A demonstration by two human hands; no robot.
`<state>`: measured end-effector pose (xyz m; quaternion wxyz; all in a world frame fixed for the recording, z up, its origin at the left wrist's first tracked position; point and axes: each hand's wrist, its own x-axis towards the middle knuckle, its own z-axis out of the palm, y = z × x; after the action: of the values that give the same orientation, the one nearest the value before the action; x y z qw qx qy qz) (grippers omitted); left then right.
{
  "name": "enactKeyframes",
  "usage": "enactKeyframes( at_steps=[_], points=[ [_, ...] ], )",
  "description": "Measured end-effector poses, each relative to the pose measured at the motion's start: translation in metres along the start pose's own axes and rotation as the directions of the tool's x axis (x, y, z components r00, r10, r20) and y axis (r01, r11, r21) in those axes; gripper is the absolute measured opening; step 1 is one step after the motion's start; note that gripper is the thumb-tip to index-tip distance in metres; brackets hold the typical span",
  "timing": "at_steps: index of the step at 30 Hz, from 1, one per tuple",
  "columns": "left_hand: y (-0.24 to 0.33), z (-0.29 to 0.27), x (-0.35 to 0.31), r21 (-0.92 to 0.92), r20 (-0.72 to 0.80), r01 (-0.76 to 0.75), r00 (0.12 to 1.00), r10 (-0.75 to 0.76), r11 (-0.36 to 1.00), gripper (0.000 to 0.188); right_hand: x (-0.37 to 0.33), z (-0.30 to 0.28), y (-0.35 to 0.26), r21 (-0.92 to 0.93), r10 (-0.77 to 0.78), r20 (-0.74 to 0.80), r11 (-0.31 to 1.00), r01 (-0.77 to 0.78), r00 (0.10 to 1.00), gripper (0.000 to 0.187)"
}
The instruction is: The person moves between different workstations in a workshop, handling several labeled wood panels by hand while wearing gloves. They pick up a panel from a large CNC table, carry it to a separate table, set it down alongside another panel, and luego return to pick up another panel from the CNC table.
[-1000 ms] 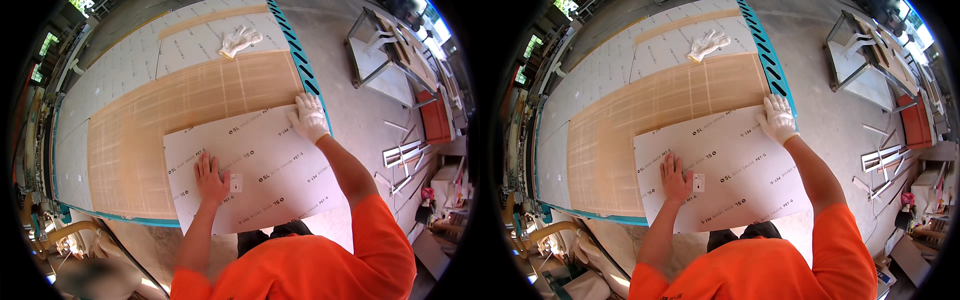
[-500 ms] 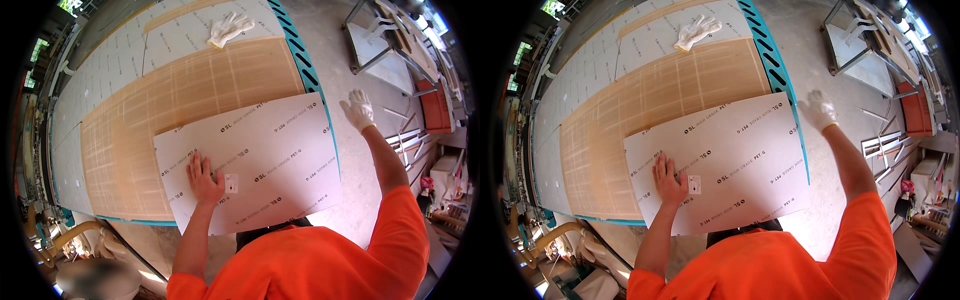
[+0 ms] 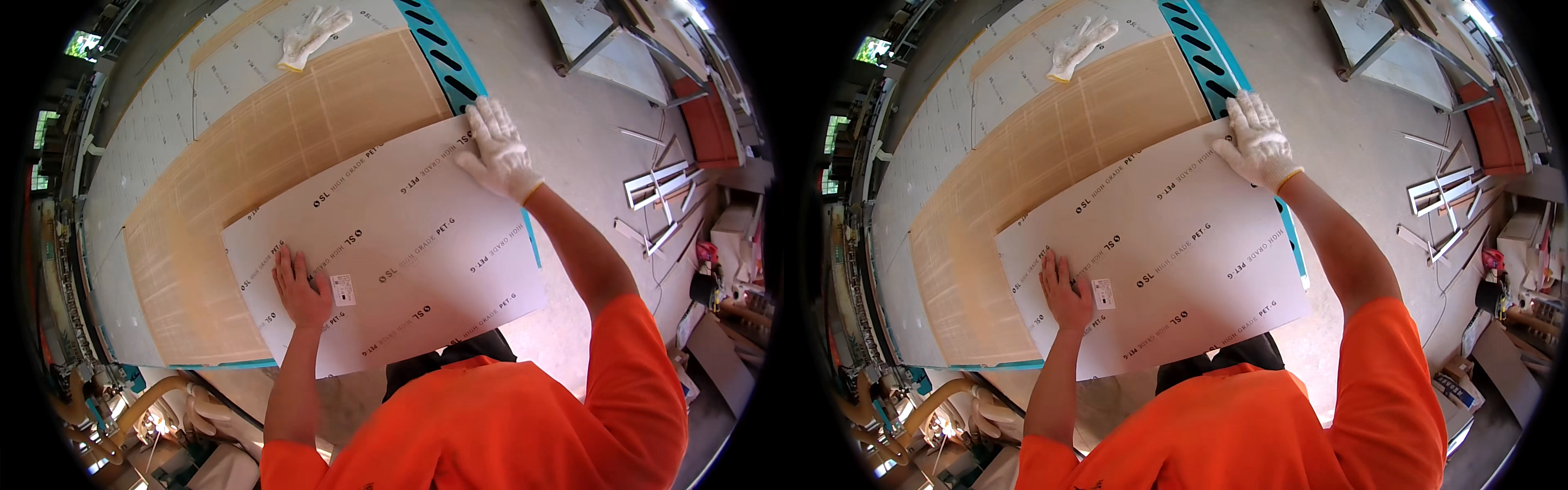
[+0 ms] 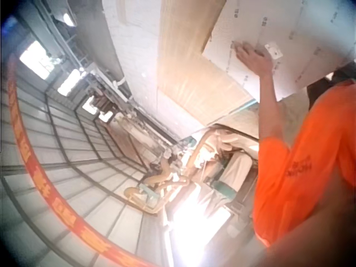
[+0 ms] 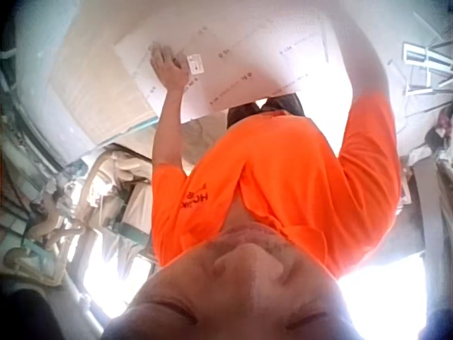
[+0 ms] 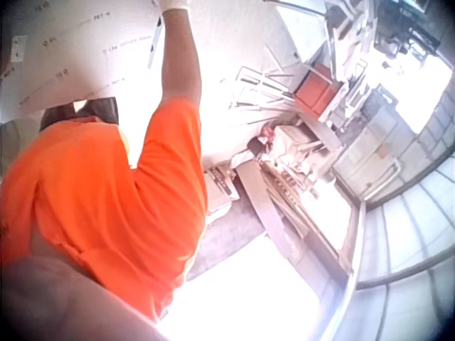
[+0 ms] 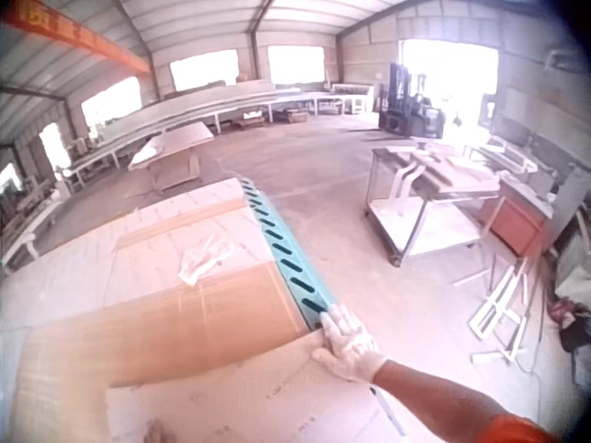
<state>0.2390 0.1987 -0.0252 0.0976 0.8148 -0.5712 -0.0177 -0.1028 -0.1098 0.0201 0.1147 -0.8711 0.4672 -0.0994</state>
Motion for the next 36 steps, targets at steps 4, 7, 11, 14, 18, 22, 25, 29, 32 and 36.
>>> enactKeyframes(
  at_steps=[4, 7, 11, 14, 18, 22, 25, 29, 32, 36],
  points=[
    [-0.012, -0.008, -0.013, 0.012, -0.019, 0.028, 0.999, -0.028, 1.0, 0.056, -0.097, -0.001, -0.027, 0.195, -0.183, -0.078, 0.961, 0.195, 0.98, 0.086],
    [0.007, -0.037, -0.011, -0.028, -0.015, 0.024, 1.0, -0.024, 0.999, 0.055, -0.201, -0.013, -0.033, 0.295, -0.291, -0.062, 0.909, 0.296, 0.955, 0.09],
    [0.006, -0.034, -0.002, -0.005, -0.032, -0.031, 0.999, 0.031, 1.0, 0.055, -0.108, 0.008, -0.002, 0.189, -0.315, -0.097, 0.925, 0.328, 0.944, 0.088],
    [0.001, -0.029, 0.0, -0.024, -0.036, -0.057, 0.998, 0.057, 0.998, 0.054, 0.037, 0.038, 0.027, 0.093, -0.276, -0.15, 0.952, 0.292, 0.949, 0.085],
    [0.001, -0.022, 0.001, -0.045, -0.024, -0.041, 0.999, 0.04, 0.998, 0.052, 0.15, 0.043, 0.03, 0.198, 0.02, -0.024, 0.98, -0.015, 1.0, 0.092],
    [0.001, -0.02, -0.002, -0.085, -0.05, -0.011, 0.999, 0.007, 0.996, 0.051, 0.138, 0.039, -0.004, 0.01, -0.254, -0.379, 0.961, 0.278, 0.89, 0.068],
    [0.002, -0.023, -0.004, -0.088, -0.063, -0.003, 0.998, -0.003, 0.996, 0.05, 0.066, 0.034, -0.046, 0.032, -0.371, -0.237, 0.921, 0.389, 0.898, 0.067],
    [0.007, -0.023, 0.002, -0.104, -0.097, -0.021, 0.995, 0.011, 0.994, 0.049, 0.028, 0.063, -0.152, 0.088, -0.439, -0.131, 0.888, 0.451, 0.889, 0.065],
    [0.001, -0.019, 0.0, -0.169, -0.113, -0.032, 0.994, 0.013, 0.985, 0.05, 0.036, 0.072, -0.2, 0.076, -0.433, -0.061, 0.896, 0.436, 0.899, 0.063],
    [-0.059, -0.007, -0.064, -0.164, -0.012, 0.009, 1.0, -0.011, 0.986, 0.051, 0.055, 0.061, -0.176, -0.02, -0.426, -0.006, 0.905, 0.426, 0.905, 0.063]
  ],
)
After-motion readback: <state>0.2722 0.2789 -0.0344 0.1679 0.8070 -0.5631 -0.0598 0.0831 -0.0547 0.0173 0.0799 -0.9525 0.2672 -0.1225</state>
